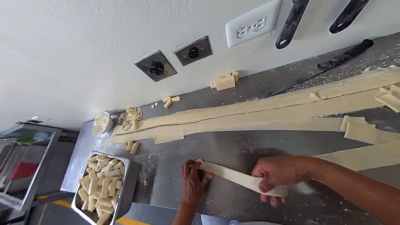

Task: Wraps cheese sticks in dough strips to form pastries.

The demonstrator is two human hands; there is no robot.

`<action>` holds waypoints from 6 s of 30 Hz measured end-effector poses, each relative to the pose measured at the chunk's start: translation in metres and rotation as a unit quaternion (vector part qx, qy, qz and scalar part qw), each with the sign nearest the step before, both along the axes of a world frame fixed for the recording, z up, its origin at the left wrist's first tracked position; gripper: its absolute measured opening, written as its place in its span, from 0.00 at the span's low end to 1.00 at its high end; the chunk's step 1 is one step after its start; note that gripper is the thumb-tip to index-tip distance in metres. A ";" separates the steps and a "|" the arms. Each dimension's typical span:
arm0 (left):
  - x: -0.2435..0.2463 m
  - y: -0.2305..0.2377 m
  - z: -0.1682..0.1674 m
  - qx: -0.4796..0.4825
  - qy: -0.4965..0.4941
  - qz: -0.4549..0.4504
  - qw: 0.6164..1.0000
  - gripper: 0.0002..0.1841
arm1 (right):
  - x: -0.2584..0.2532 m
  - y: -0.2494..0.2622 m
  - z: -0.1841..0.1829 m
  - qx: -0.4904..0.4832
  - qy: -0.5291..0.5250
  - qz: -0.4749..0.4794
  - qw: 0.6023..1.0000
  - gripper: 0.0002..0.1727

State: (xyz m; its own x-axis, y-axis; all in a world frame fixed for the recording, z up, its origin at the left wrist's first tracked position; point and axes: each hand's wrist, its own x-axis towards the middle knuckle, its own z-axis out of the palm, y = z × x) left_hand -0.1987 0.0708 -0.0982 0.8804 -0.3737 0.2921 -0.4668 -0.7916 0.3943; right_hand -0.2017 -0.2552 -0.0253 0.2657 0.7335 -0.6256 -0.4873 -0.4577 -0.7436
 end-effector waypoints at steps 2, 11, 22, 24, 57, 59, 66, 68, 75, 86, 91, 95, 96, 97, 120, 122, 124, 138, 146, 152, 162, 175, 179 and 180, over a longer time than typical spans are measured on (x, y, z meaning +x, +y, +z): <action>0.002 0.002 0.001 0.002 -0.001 -0.014 1.000 0.33 | -0.014 -0.004 -0.002 0.025 0.022 -0.009 0.999 0.07; -0.007 -0.013 -0.018 -0.077 0.035 0.006 0.996 0.24 | -0.057 0.000 -0.017 0.098 0.037 -0.164 0.981 0.04; -0.023 -0.012 -0.008 -0.044 0.066 -0.046 0.996 0.19 | -0.073 0.010 -0.011 0.088 0.018 -0.159 0.983 0.06; -0.020 -0.010 -0.015 -0.068 0.041 -0.030 0.996 0.21 | -0.071 0.013 -0.010 0.083 0.001 -0.143 0.986 0.06; -0.019 -0.058 -0.014 -0.087 0.024 -0.042 0.995 0.15 | -0.082 0.044 -0.014 -0.017 -0.225 0.018 0.974 0.17; -0.025 -0.057 -0.013 -0.070 0.032 -0.093 0.993 0.16 | -0.082 0.044 -0.017 -0.014 -0.210 0.002 0.978 0.18; -0.020 -0.060 -0.022 -0.112 0.025 -0.078 0.990 0.18 | -0.082 0.053 -0.030 0.034 -0.157 -0.054 0.986 0.18; -0.017 -0.063 -0.022 -0.108 0.007 -0.055 0.993 0.15 | -0.083 0.055 -0.035 0.043 -0.106 -0.089 0.989 0.16; -0.018 -0.052 -0.020 -0.106 0.035 -0.095 0.989 0.20 | -0.087 0.061 -0.047 0.074 0.012 -0.185 0.980 0.14; -0.016 -0.060 -0.018 -0.084 0.030 -0.132 0.987 0.19 | -0.076 0.056 -0.038 0.027 0.020 -0.179 0.983 0.20; -0.016 -0.070 -0.023 -0.128 0.071 -0.077 0.986 0.26 | -0.081 0.059 -0.046 0.037 0.079 -0.239 0.967 0.19; -0.014 -0.079 -0.022 -0.102 0.011 -0.072 0.992 0.19 | -0.080 0.058 -0.046 0.036 0.092 -0.271 0.957 0.17; -0.015 -0.079 -0.021 -0.089 0.008 -0.093 0.992 0.18 | -0.078 0.057 -0.046 0.036 0.091 -0.283 0.954 0.17; -0.016 -0.077 -0.020 -0.088 0.014 -0.115 0.989 0.18 | -0.076 0.056 -0.046 0.037 0.090 -0.294 0.951 0.17; -0.053 -0.079 0.030 -0.275 0.325 0.040 0.904 0.11 | -0.049 0.059 -0.044 -0.027 0.043 -0.218 0.975 0.18; -0.038 -0.073 0.049 -0.346 0.432 0.082 0.829 0.19 | -0.043 0.059 -0.038 -0.064 -0.086 -0.171 0.979 0.23; -0.021 -0.064 0.062 -0.369 0.525 0.081 0.763 0.25 | -0.032 0.060 -0.026 -0.081 -0.202 -0.124 0.968 0.26; 0.016 -0.016 0.090 -0.561 0.524 0.087 0.635 0.16 | 0.056 0.037 0.020 -0.155 -0.321 -0.047 0.933 0.19; 0.000 -0.032 0.087 -0.594 0.527 0.083 0.602 0.14 | 0.021 0.104 0.021 -0.003 -0.546 -0.062 0.835 0.62; -0.017 -0.036 0.087 -0.610 0.540 0.105 0.570 0.38 | -0.011 0.141 -0.014 0.078 -0.648 -0.177 0.737 0.57; 0.045 0.128 0.143 -0.212 0.124 0.444 0.862 0.36 | 0.037 0.043 -0.056 -0.205 -0.598 -0.176 0.755 0.18; 0.066 0.146 0.124 0.032 -0.051 0.273 0.960 0.25 | 0.050 0.030 0.021 -0.073 -0.429 -0.264 0.861 0.17; 0.025 -0.043 0.063 -0.375 0.178 -0.023 0.909 0.37 | 0.045 0.048 0.056 -0.010 -0.438 -0.237 0.867 0.15; 0.013 -0.084 0.051 -0.500 0.228 -0.056 0.834 0.33 | 0.045 0.052 0.058 0.004 -0.435 -0.228 0.871 0.15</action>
State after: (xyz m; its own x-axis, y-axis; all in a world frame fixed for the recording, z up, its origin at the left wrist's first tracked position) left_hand -0.1859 -0.0129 -0.0475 0.9613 -0.2310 0.1503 -0.1357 0.0775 0.9877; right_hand -0.1569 -0.2027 0.0331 0.9021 0.4299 -0.0371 0.1325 -0.3578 -0.9244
